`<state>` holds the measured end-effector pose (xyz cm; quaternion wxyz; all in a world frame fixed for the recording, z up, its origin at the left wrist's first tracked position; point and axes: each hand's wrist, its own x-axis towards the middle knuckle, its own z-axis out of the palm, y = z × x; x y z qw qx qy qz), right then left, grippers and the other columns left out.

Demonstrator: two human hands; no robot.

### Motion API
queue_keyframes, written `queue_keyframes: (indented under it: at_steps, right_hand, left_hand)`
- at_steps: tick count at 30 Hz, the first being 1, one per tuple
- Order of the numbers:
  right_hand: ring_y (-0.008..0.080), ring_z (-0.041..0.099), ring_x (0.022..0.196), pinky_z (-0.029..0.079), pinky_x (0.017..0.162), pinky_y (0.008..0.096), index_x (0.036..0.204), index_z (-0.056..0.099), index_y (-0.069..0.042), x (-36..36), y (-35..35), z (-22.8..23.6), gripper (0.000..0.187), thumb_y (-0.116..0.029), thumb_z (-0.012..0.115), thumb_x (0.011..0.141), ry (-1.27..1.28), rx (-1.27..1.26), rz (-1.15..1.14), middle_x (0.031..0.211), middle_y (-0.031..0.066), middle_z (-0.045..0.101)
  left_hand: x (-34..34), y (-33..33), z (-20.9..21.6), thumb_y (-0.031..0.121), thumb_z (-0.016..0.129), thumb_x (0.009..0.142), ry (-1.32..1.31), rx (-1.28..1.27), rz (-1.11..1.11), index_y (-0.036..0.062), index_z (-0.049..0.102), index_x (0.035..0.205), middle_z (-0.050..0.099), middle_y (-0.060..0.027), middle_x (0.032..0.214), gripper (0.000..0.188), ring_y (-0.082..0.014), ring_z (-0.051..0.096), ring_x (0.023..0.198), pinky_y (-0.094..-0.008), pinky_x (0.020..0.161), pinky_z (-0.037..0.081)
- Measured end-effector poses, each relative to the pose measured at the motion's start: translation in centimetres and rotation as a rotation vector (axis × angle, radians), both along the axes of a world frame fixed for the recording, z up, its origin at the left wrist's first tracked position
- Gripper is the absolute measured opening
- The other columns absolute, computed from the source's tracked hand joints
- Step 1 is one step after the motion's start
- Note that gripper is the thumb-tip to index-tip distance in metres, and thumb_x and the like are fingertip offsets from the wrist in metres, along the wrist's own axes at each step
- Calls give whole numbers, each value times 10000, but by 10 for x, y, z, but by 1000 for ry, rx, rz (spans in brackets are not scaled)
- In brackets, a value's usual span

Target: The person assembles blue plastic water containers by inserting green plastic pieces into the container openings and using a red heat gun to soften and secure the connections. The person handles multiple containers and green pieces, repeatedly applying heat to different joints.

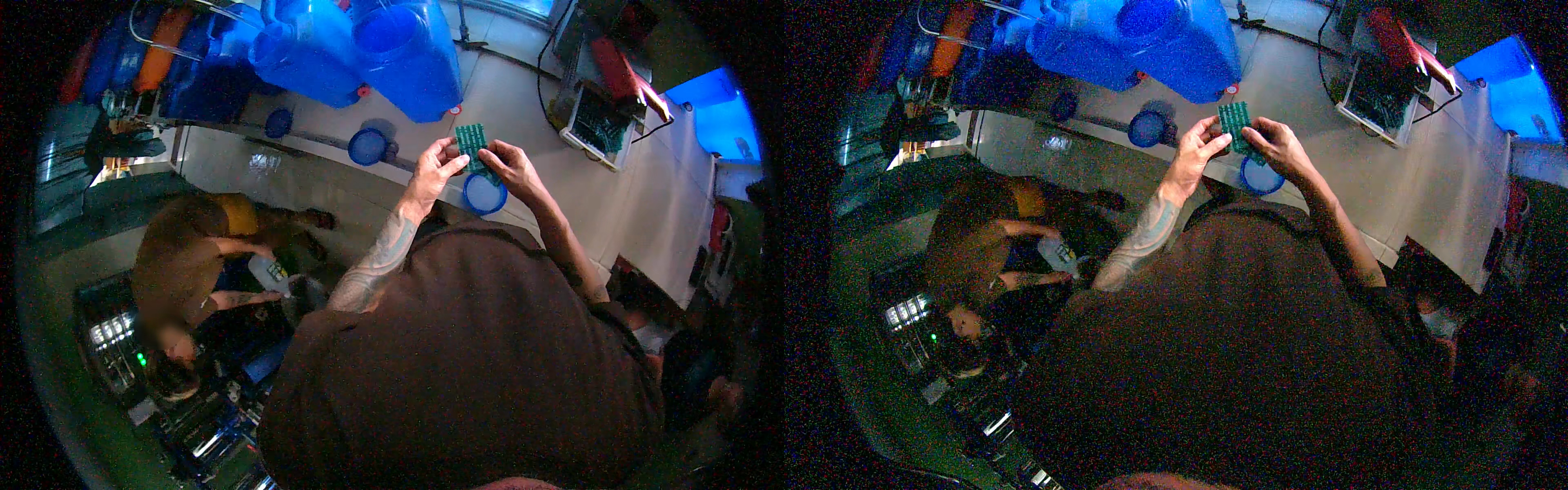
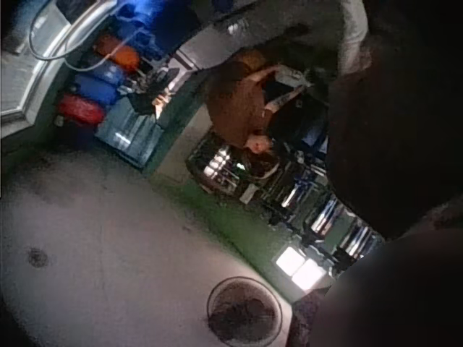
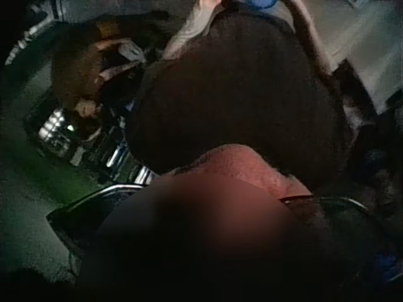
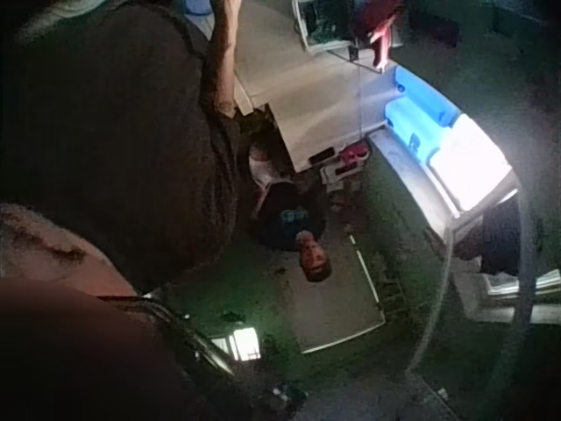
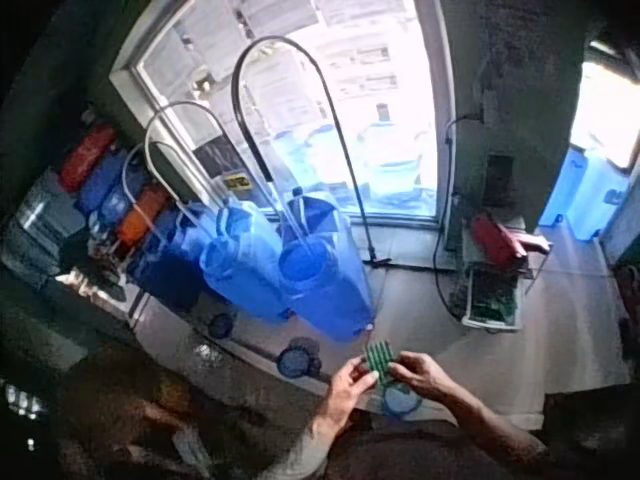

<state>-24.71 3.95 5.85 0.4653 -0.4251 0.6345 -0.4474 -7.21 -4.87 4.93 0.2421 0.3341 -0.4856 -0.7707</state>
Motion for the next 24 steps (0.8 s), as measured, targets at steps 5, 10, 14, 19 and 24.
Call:
queue_keyframes:
  at_steps: [5, 10, 14, 19, 24]
  right_hand:
    - [79, 469, 710, 401, 647, 257, 863, 613, -4, -1, 3, -4, 448, -419, 486, 975, -192, 45, -139, 744, -10, 547]
    - [48, 461, 736, 379, 667, 214, 927, 623, -42, -5, 7, -10, 369, -386, 501, 977, -337, 84, 115, 798, -48, 554]
    - [44, 448, 702, 371, 624, 215, 867, 600, -38, 1, 2, -12, 269, -296, 584, 944, -311, 40, 44, 749, -53, 526]
    - [55, 441, 674, 372, 591, 238, 819, 578, -23, 8, -6, -6, 281, -280, 596, 931, -126, 22, -15, 706, -40, 511]
    - [61, 463, 676, 397, 589, 248, 852, 589, 2, 21, -10, -3, 272, -260, 606, 922, -35, 45, 112, 709, -22, 529]
  left_hand:
    - [1, -5, -5, 18, 644, 844, -61, -236, 34, 60, 636, 1019, 593, -25, 1129, 180, -116, 566, 1000, -265, 895, 445]
    - [-1, -5, 7, -93, 632, 756, -185, -753, 104, 72, 682, 857, 520, -73, 1261, 200, -227, 486, 1188, -361, 1006, 395]
    - [-4, -8, 13, -29, 632, 819, -144, -625, 126, 57, 659, 962, 580, -79, 1163, 170, -186, 559, 1064, -321, 935, 442]
    - [9, -16, 2, 64, 653, 879, -177, -305, 40, 22, 610, 1044, 640, -38, 928, 176, -99, 601, 804, -235, 744, 500]
    - [28, -6, -12, 13, 601, 900, -134, -207, 27, 7, 634, 1018, 654, -12, 896, 123, -83, 591, 801, -242, 739, 495]
